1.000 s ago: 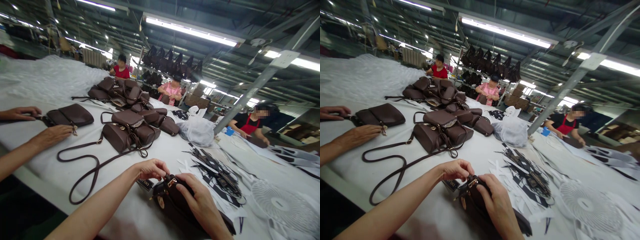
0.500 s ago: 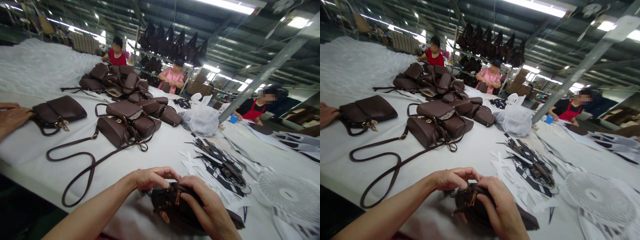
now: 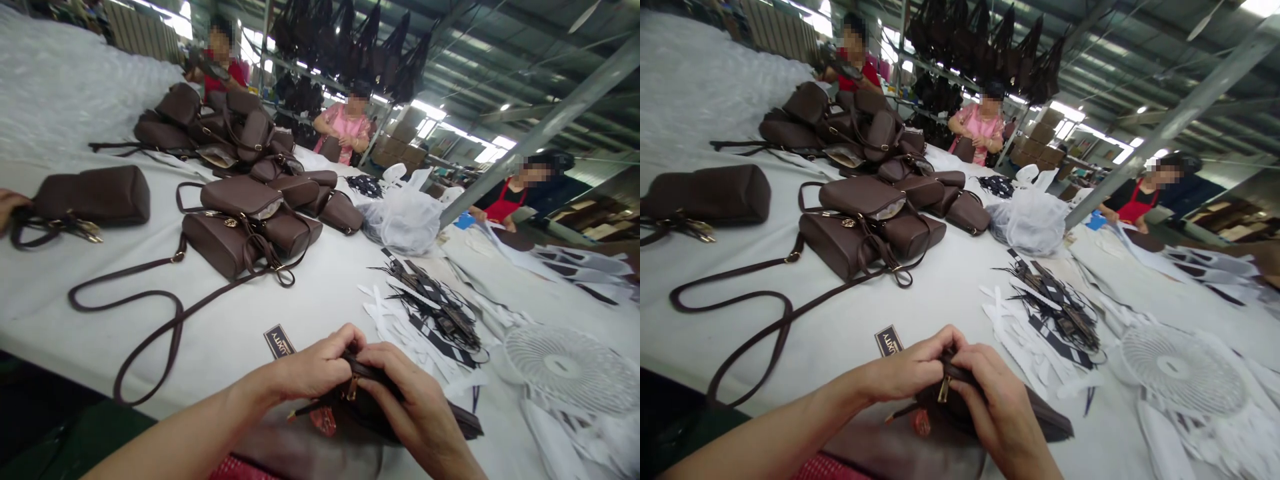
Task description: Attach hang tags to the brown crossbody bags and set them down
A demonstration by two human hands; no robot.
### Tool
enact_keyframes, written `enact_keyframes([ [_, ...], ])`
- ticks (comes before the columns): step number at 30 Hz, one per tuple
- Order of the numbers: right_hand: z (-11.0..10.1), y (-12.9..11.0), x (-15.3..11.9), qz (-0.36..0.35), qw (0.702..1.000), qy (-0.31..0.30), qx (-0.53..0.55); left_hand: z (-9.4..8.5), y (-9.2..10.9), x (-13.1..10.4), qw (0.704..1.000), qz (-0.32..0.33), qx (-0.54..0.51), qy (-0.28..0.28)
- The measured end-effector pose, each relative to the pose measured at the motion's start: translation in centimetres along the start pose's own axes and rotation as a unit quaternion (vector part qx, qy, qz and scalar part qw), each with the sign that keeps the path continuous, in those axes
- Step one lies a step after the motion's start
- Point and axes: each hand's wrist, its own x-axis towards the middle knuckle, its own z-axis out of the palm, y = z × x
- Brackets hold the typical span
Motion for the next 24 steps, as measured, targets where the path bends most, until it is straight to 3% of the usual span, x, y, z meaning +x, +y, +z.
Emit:
enact_keyframes([
  [2, 0.1, 0.1, 0.2, 0.005, 1.000, 0.002, -0.004, -0.3, -0.7, -0.2, 0.999, -0.012, -0.051, -0.003],
  [6, -0.2, 0.0, 0.2, 0.020, 1.000, -0.003, 0.001, -1.0, -2.2, -1.0, 0.975, -0.019, -0.213, -0.067],
  [9, -0.5, -0.5, -0.2, 0.035, 0.999, 0.003, 0.011, -1.2, -2.5, -1.3, 0.961, -0.019, -0.263, -0.084],
  [16, -0.5, -0.8, -0.9, 0.052, 0.998, -0.009, 0.037, -1.5, -2.0, -0.7, 0.957, -0.015, -0.264, -0.116],
  [21, -0.6, -0.4, -1.3, 0.052, 0.997, -0.014, 0.058, -1.4, -1.0, 0.0, 0.980, -0.012, -0.183, -0.075],
  [24, -0.3, -0.3, -1.2, 0.041, 0.996, -0.015, 0.078, -0.9, -0.2, 0.3, 0.989, -0.058, -0.130, -0.042],
])
